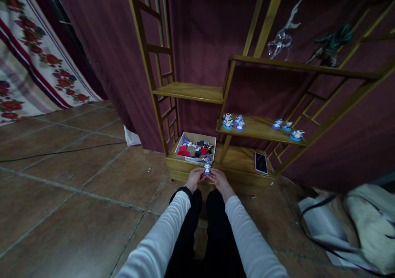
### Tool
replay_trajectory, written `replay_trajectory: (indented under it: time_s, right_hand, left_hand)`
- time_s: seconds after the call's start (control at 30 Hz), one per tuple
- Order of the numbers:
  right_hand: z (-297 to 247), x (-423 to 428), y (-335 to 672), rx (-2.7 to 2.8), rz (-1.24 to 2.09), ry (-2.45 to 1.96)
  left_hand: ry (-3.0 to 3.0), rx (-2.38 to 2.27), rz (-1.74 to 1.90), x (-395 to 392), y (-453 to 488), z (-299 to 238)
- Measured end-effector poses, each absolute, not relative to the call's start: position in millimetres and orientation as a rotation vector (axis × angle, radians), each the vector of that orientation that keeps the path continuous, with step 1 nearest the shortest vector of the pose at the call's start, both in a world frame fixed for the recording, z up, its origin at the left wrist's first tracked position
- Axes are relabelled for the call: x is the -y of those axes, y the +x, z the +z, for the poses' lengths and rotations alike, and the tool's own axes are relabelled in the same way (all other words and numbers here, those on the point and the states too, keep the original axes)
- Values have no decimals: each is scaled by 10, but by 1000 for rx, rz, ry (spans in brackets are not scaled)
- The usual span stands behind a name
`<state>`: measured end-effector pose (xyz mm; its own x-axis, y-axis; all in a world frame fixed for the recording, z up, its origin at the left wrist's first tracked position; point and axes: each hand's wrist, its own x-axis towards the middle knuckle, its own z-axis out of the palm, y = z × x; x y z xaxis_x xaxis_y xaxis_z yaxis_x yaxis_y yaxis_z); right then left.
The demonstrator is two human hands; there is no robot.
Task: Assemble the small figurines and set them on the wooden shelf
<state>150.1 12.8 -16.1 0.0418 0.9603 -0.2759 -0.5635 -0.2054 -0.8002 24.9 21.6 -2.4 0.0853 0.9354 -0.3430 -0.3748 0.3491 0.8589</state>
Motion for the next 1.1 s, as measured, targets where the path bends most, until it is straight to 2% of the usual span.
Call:
replay_trajectory:
  time_s: [0.73, 1.1]
  right_hand:
    - [-197, -156, 1518, 556, 1536, -1027]
    - [-217, -192, 1540, 499, 1526, -967]
  left_hand:
    - [625, -1107, 1025, -256, 243, -37]
    - [644, -951, 1040, -236, 228, -57]
